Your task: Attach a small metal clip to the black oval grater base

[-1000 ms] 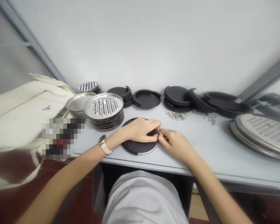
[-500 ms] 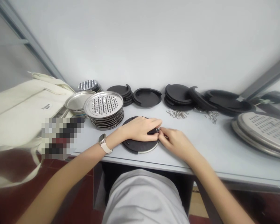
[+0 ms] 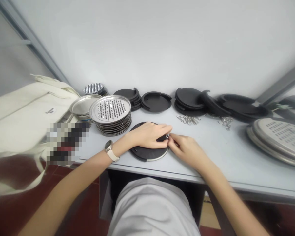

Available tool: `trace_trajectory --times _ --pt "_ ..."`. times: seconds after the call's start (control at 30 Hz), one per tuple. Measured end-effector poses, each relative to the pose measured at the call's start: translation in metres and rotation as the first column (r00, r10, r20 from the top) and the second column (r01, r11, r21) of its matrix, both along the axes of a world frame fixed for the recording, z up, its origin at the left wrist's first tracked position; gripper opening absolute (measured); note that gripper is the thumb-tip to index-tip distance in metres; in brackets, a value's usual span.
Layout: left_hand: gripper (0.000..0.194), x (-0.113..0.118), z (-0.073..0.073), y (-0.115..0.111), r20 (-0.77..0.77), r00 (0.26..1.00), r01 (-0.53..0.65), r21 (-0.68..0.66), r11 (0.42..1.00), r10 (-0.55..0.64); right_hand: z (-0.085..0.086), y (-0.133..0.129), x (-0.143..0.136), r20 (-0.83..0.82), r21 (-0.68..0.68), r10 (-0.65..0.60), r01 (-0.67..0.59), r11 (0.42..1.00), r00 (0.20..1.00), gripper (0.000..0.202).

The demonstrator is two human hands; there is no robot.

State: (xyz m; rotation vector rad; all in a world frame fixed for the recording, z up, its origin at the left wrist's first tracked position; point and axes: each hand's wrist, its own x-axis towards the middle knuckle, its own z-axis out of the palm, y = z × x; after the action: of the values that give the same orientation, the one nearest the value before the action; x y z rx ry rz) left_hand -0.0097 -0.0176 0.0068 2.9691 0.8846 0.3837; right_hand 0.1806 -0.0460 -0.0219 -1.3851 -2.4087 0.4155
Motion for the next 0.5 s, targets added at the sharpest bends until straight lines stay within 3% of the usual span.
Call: trace_trajectory --times 0.5 --pt "0.021 0.0007 0.0011 -0.0009 -0.006 1.0 -0.007 -0.017 1.0 0.007 0.0001 -0.0002 0.0001 0.008 -0.013 -0.009 0.009 1.0 1.0 0.028"
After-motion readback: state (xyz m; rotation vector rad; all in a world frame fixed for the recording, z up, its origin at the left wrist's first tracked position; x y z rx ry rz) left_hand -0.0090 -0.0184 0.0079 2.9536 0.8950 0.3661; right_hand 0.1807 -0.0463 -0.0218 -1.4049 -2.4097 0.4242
